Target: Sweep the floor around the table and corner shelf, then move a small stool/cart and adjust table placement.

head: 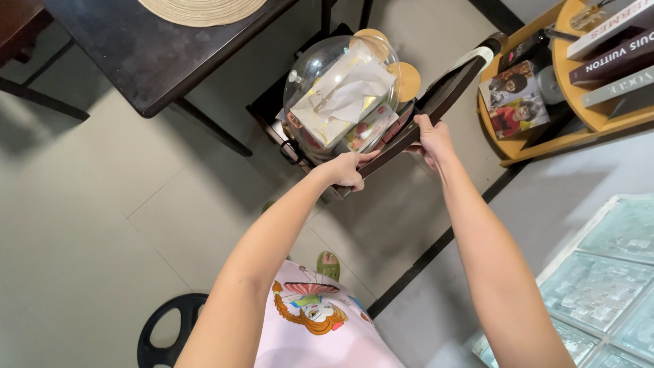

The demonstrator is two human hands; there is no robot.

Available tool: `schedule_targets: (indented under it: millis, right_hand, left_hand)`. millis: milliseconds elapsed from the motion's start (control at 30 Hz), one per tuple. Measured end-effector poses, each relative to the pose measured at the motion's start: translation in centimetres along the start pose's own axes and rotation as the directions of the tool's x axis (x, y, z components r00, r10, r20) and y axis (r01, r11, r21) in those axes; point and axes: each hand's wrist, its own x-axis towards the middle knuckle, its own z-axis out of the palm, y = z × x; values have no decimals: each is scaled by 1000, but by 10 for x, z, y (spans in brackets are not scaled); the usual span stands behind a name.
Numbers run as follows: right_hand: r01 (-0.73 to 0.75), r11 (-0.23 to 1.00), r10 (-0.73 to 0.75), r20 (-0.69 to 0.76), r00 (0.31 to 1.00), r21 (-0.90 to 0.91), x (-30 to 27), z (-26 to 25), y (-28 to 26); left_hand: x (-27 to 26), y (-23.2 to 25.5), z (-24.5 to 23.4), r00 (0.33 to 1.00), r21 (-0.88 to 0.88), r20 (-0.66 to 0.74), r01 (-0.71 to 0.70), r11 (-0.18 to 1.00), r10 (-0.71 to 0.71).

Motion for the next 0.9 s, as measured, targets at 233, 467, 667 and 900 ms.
schedule_targets:
  millis: [233,467,667,900]
  right_hand:
    - [1,999,-2,-14,1000,-33,14,-1,9]
    - [-12,993,5,-60,998,-115,9,4,3]
    - [138,646,-588,-374,717,-751,14,8,16]
    - [637,363,-846,46,531,-680,-35,251,-9]
  left_hand:
    - [4,-9,4,996,-1,-93,-13,1000,13]
    - [-6,-19,21,851,4,-456,-288,958,258]
    - [-104,-90,8,620,55,-730,-367,929,288]
    - [-250,-325,-126,522,-374,-822,-189,908,-229]
